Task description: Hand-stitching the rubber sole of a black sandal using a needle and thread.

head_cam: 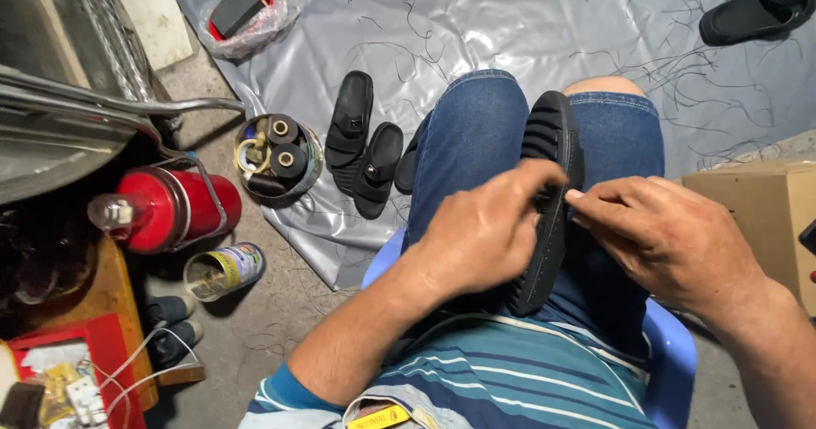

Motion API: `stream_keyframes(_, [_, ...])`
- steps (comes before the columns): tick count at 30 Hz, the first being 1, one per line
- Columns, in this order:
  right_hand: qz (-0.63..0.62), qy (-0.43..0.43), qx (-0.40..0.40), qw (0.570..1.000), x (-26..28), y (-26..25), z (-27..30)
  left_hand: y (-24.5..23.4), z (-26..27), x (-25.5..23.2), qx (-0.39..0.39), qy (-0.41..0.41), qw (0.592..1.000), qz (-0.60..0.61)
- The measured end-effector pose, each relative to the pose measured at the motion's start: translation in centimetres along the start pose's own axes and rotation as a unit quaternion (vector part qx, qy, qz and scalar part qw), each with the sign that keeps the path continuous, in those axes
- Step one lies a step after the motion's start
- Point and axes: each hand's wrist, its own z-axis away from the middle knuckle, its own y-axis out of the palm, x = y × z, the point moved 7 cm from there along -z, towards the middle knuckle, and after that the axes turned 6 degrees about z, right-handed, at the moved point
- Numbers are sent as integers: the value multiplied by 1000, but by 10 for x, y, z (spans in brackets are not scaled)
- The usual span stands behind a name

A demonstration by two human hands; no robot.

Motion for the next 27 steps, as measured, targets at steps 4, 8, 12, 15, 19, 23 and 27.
stream_keyframes(4, [95,55,138,984,-16,19,7,1,-3,-4,67,8,987,-145])
stream_keyframes(8, [-18,148,143,978,-74,18,37,5,-1,5,100,-2,984,-148])
stream_keyframes(12, [-25,110,73,991,-56,2,31,5,-3,-5,-32,75,991,-109])
stream_keyframes(15, [-31,109,80,990,-55,1,29,13,-3,-6,-81,101,987,-100])
stream_keyframes(19, [-52,98,80,991,-54,3,26,15,-1,-4,-147,126,980,-52])
stream_keyframes(23, [-75,105,85,988,-56,3,21,11,-4,4,-150,107,982,35])
stream_keyframes(27, [-141,94,76,983,-50,1,16,14,-4,5,-116,86,986,77])
